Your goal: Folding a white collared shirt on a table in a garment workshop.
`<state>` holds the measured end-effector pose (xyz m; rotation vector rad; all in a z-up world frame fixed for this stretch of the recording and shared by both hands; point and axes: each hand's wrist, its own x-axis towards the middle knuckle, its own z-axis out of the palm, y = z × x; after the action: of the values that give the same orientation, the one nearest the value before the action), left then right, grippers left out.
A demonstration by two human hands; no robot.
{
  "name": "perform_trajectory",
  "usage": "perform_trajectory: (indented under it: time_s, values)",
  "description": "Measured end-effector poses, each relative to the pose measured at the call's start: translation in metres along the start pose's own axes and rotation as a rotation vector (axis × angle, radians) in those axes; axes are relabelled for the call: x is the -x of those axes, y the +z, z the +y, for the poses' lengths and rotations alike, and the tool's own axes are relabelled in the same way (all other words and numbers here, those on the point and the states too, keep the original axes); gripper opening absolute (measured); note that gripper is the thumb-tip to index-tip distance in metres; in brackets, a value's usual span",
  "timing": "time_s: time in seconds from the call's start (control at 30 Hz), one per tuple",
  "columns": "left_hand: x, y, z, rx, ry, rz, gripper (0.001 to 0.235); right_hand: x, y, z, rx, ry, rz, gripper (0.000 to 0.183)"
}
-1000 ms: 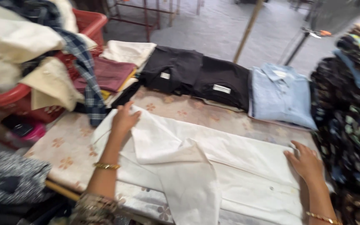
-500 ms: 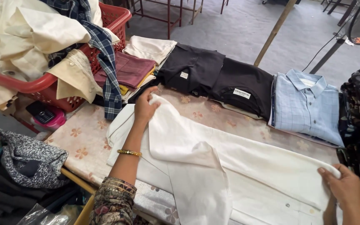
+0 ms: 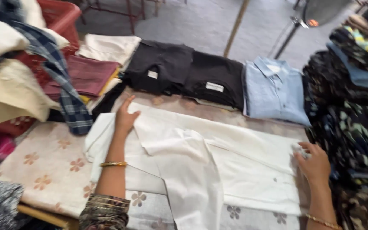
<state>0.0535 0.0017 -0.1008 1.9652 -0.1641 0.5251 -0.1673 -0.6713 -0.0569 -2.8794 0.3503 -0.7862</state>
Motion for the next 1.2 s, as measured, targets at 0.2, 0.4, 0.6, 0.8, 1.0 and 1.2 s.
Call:
perform_trajectory:
  time_s: [0.2, 0.4, 0.6, 0.8, 1.0, 1.2]
  values:
    - [0.013, -0.028, 0.099, 0.136, -0.417, -0.287, 0.075, -0.010, -0.015, -0.020, -0.183, 0.358, -0.385, 0.071]
    - [0.016, -0.036, 0.162, 0.007, -0.701, -0.478, 0.096, -0.014, -0.018, -0.020, -0.033, 0.455, -0.533, 0.098]
    - [0.014, -0.031, 0.124, 0.374, -0.449, -0.375, 0.081, -0.010, -0.013, -0.031, -0.184, 0.377, -0.270, 0.071]
    - [0.012, -0.050, 0.141, 0.379, -0.566, -0.388, 0.080, -0.012, -0.051, -0.041, -0.438, 0.511, -0.197, 0.049]
    - [0.011, -0.051, 0.073, -0.001, -0.351, -0.562, 0.080, -0.007, -0.038, -0.021, -0.290, 0.387, -0.406, 0.049]
    - [0.020, -0.047, 0.122, -0.764, -0.117, -0.074, 0.046, -0.004, -0.058, -0.069, 0.231, 0.253, -0.319, 0.053]
